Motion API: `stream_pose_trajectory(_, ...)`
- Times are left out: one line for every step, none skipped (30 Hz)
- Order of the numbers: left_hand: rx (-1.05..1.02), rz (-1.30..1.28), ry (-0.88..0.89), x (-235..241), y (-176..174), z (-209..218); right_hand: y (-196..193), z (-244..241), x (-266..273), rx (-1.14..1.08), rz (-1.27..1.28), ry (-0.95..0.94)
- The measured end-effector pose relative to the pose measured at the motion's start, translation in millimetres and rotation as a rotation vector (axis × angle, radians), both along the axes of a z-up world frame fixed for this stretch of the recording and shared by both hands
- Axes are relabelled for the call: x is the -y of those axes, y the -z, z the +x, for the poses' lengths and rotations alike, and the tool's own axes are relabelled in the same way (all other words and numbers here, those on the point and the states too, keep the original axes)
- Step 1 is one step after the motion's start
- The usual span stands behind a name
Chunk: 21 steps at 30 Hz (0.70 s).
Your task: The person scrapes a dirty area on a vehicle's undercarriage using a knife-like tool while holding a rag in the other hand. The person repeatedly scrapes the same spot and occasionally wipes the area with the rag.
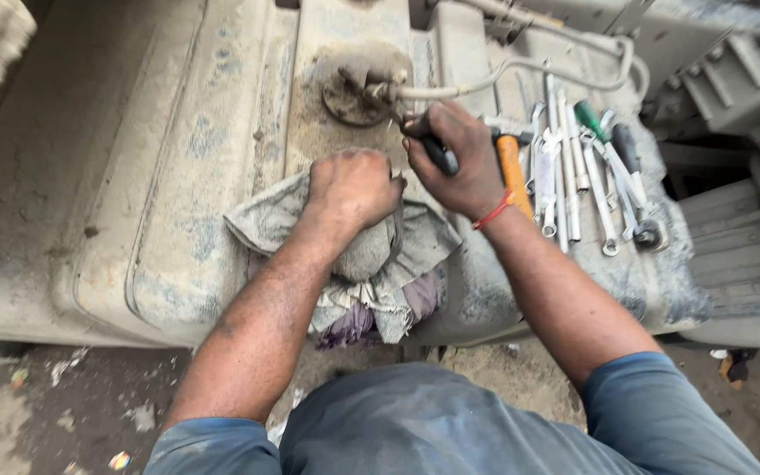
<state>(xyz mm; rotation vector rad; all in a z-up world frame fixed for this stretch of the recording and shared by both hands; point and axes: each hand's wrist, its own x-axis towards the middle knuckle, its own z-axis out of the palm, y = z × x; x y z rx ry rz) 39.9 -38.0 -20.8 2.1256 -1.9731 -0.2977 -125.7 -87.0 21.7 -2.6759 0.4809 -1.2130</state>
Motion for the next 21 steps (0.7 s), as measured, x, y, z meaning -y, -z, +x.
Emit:
stream_pose_trajectory(-0.004, -0.017, -0.008, -0.9, 1.0, -0.5, 0.1, -0.3, 1.4, 0.016, 0.031, -0.015)
stream_pose_trajectory(0.001, -0.035, -0.009, -2.7, 1.7, -0.4, 1.6, -0.1, 1.6, 0.04, 0.06, -0.024)
stream_pose_trajectory(0.006, -0.054, -0.01, -5.1, 1.9, -0.2, 3.9, 0.5, 1.2, 0.066, 0.089, -0.033)
stream_pose_trajectory(0.009, 0.0, -0.003, -4.8, -0.7, 0.3, 3.9, 1.3, 2.9, 0.051, 0.053, -0.015)
stream_pose_trajectory(0.013, 0.054, 0.004, -5.7, -3.2, 0.5, 5.1, 3.1, 3.4, 0.036, 0.018, 0.004)
stream_pose_trajectory(0.013, 0.108, 0.007, -7.3, -4.7, -0.3, 6.8, 3.5, 3.6, 0.016, -0.017, 0.021)
stream_pose_trajectory(0.017, 0.083, 0.012, -9.6, -5.6, -2.0, 8.8, 2.4, 2.5, 0.013, 0.029, 0.028)
stream_pose_trajectory(0.027, 0.055, 0.015, -10.4, -8.0, -1.2, 9.9, 3.9, 3.1, 0.015, 0.073, 0.031)
stream_pose_trajectory(0.036, 0.028, 0.018, -10.6, -10.3, 0.0, 10.3, 5.1, 4.3, 0.016, 0.117, 0.033)
stream_pose_trajectory(0.034, 0.035, 0.024, -12.7, -10.3, 0.2, 13.1, 5.0, 2.8, 0.061, 0.111, 0.031)
stream_pose_trajectory(0.032, 0.043, 0.029, -13.9, -10.1, 1.0, 15.4, 5.2, 2.1, 0.106, 0.106, 0.029)
stream_pose_trajectory(0.026, 0.05, 0.038, -13.7, -9.1, -0.3, 17.2, 3.4, 1.3, 0.147, 0.099, 0.033)
stream_pose_trajectory(0.013, 0.069, 0.023, -13.1, -8.3, 0.0, 18.9, 2.9, 0.7, 0.118, 0.081, 0.034)
stream_pose_trajectory(-0.002, 0.087, 0.008, -12.8, -7.0, 0.2, 20.3, 1.5, -0.1, 0.086, 0.063, 0.037)
stream_pose_trajectory(-0.017, 0.105, -0.008, -12.9, -5.6, -0.5, 21.7, 0.4, -1.9, 0.054, 0.046, 0.039)
stream_pose_trajectory(0.017, 0.074, 0.008, -10.6, -6.4, 0.7, 19.7, 1.9, 0.7, 0.096, 0.108, 0.032)
stream_pose_trajectory(0.051, 0.043, 0.024, -10.1, -6.7, 2.1, 18.5, 3.0, 2.0, 0.139, 0.17, 0.023)
stream_pose_trajectory(0.08, 0.019, 0.034, -12.5, -4.3, 2.2, 20.0, 2.5, 0.5, 0.174, 0.239, 0.009)
stream_pose_trajectory(0.043, 0.019, 0.017, -13.6, -2.5, 2.4, 21.4, 1.6, 0.4, 0.136, 0.217, 0.049)
stream_pose_trajectory(0.01, 0.018, 0.001, -14.1, -1.4, 2.1, 22.3, 0.0, 1.1, 0.102, 0.193, 0.09)
stream_pose_trajectory(-0.024, 0.018, -0.014, -15.0, -0.6, 1.6, 23.3, -2.3, 1.5, 0.067, 0.17, 0.132)
